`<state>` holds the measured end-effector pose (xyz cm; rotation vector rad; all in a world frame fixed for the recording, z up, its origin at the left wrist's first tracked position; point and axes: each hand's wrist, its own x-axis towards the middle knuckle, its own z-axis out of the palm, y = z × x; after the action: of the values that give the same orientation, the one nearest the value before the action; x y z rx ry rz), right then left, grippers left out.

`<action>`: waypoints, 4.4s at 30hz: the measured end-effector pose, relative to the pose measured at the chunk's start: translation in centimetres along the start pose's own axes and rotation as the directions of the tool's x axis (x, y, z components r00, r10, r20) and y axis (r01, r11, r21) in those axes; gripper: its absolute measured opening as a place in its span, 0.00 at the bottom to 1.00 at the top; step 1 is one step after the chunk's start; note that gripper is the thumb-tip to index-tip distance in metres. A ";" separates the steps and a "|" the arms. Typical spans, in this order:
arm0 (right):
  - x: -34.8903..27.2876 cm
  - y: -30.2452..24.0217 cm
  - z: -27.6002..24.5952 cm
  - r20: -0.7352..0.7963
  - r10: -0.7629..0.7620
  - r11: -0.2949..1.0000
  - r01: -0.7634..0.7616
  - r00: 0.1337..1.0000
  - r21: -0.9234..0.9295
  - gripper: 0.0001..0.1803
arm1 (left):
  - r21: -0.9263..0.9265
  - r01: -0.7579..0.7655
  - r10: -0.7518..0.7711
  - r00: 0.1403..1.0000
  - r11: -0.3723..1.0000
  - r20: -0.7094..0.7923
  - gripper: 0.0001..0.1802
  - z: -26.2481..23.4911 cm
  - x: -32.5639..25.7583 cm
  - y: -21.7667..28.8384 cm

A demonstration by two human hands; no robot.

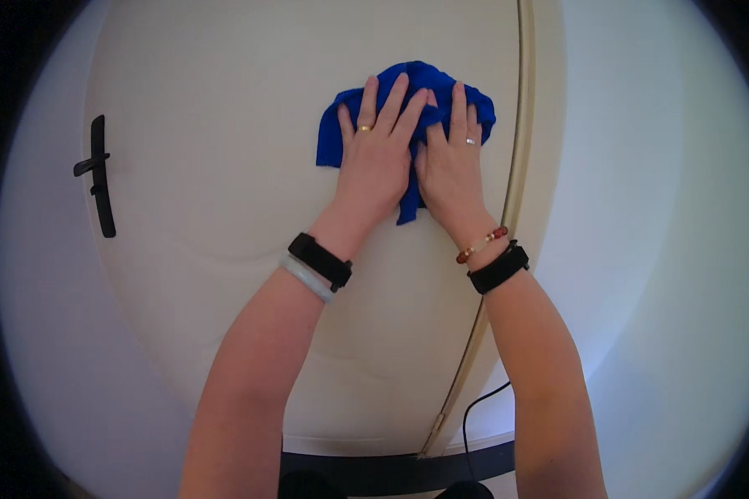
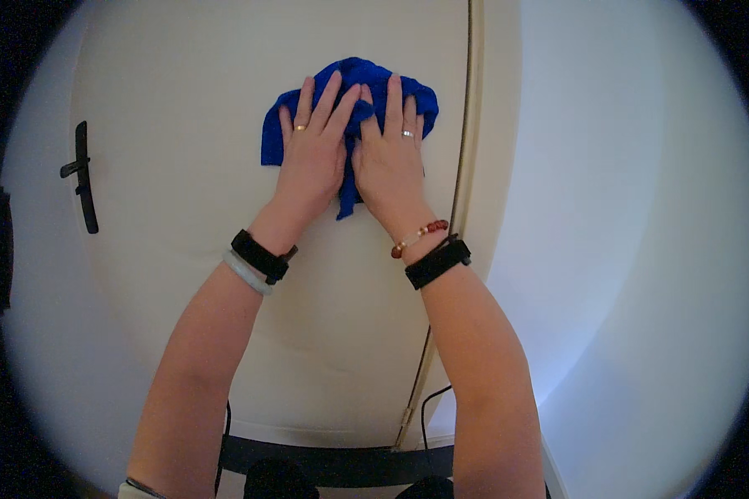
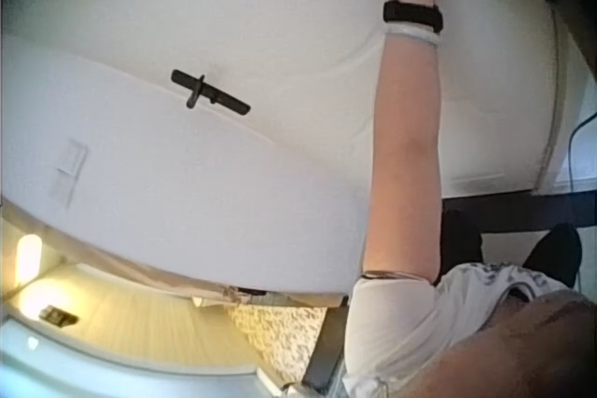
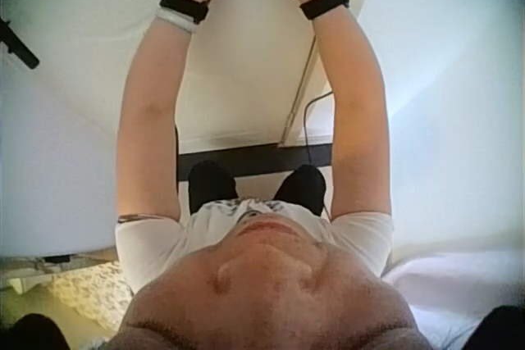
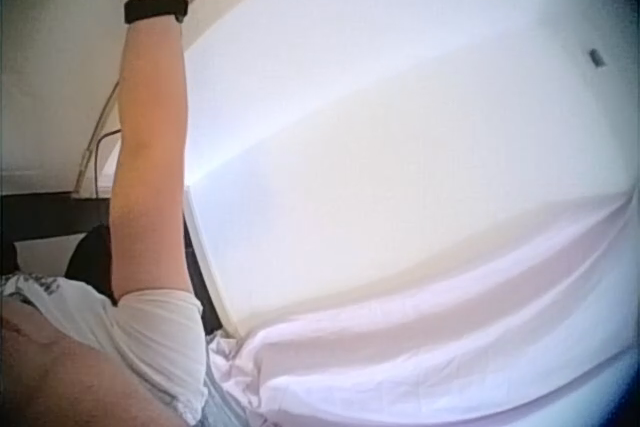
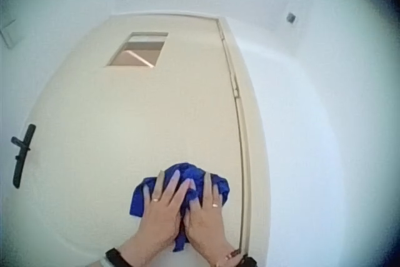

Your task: The person is wiping down a white door and an adjacent light switch with a blue cloth.

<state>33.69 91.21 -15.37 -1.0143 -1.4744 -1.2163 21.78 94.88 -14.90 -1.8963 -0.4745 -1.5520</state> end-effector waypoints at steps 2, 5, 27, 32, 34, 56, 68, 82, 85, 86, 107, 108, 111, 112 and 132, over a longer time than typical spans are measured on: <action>0.1 -1.2 -0.3 0.007 -0.024 1.000 0.024 1.000 0.004 0.32 | -0.013 0.001 -0.001 1.000 1.000 0.011 0.32 -1.7 -0.8 -0.3; 0.4 -3.8 -0.8 0.039 -0.011 1.000 0.011 0.999 -0.004 0.30 | -0.015 0.035 -0.034 0.998 0.999 0.053 0.31 -4.1 -1.6 -0.9; -7.1 -9.4 -0.3 0.383 -0.059 0.992 0.012 0.922 0.124 0.29 | 0.029 0.148 -0.151 0.955 0.989 0.254 0.35 -6.1 -12.9 -2.5; -6.4 -9.3 0.6 0.395 -0.154 0.980 0.088 0.906 0.180 0.31 | 0.070 0.159 -0.173 0.931 0.985 0.323 0.37 -6.7 -13.3 -3.7; -6.3 -9.0 0.6 0.389 -0.149 0.982 0.092 0.909 0.163 0.31 | 0.082 0.156 -0.175 0.931 0.984 0.320 0.37 -7.0 -13.1 -3.7; -5.4 -11.0 2.8 -0.012 -0.147 0.989 0.146 0.989 -0.025 0.29 | 0.266 0.115 -0.110 0.993 0.957 -0.036 0.34 -6.8 -11.6 -4.7; -5.3 -11.8 2.7 0.248 -0.220 0.973 0.192 0.944 0.130 0.30 | 0.253 0.228 -0.257 0.962 0.940 0.087 0.35 -7.4 -14.5 -6.1; -5.7 -13.7 2.9 0.427 -0.383 0.902 0.232 0.819 0.363 0.29 | 0.299 0.331 -0.397 0.896 0.895 0.198 0.37 -9.2 -18.7 -6.4; -6.1 -13.1 3.1 0.404 -0.417 0.885 0.264 0.814 0.384 0.29 | 0.224 0.359 -0.401 0.898 0.906 0.182 0.39 -9.4 -18.5 -5.9; -6.2 -13.0 3.2 0.392 -0.418 0.884 0.268 0.820 0.382 0.29 | 0.219 0.368 -0.408 0.894 0.904 0.185 0.39 -9.4 -18.1 -5.8; -4.8 -12.8 4.3 -0.057 -0.230 0.937 0.237 0.972 0.256 0.26 | 0.057 0.162 -0.152 0.977 0.985 -0.148 0.23 -7.8 -12.1 -2.9; -4.7 -13.1 3.9 -0.033 -0.231 0.917 0.229 0.972 0.326 0.27 | 0.039 0.193 -0.184 0.969 0.980 -0.164 0.23 -7.8 -12.4 -3.2; -4.8 -13.7 3.7 -0.011 -0.288 0.904 0.276 0.958 0.327 0.28 | 0.014 0.253 -0.247 0.955 0.967 -0.163 0.23 -7.9 -13.6 -4.3; -4.9 -13.6 3.9 0.048 -0.341 0.897 0.310 0.939 0.315 0.27 | 0.006 0.272 -0.267 0.947 0.962 -0.179 0.24 -7.8 -14.0 -4.1; -4.1 -12.3 2.4 0.140 -0.280 0.586 0.053 0.950 0.809 0.17 | 0.204 0.590 -0.567 0.808 0.782 -0.162 0.43 -8.3 -18.6 -2.3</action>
<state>22.31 91.39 -22.11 -0.3963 -2.0787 -0.3944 9.73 93.14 -31.36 -1.5464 -1.2448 -1.8418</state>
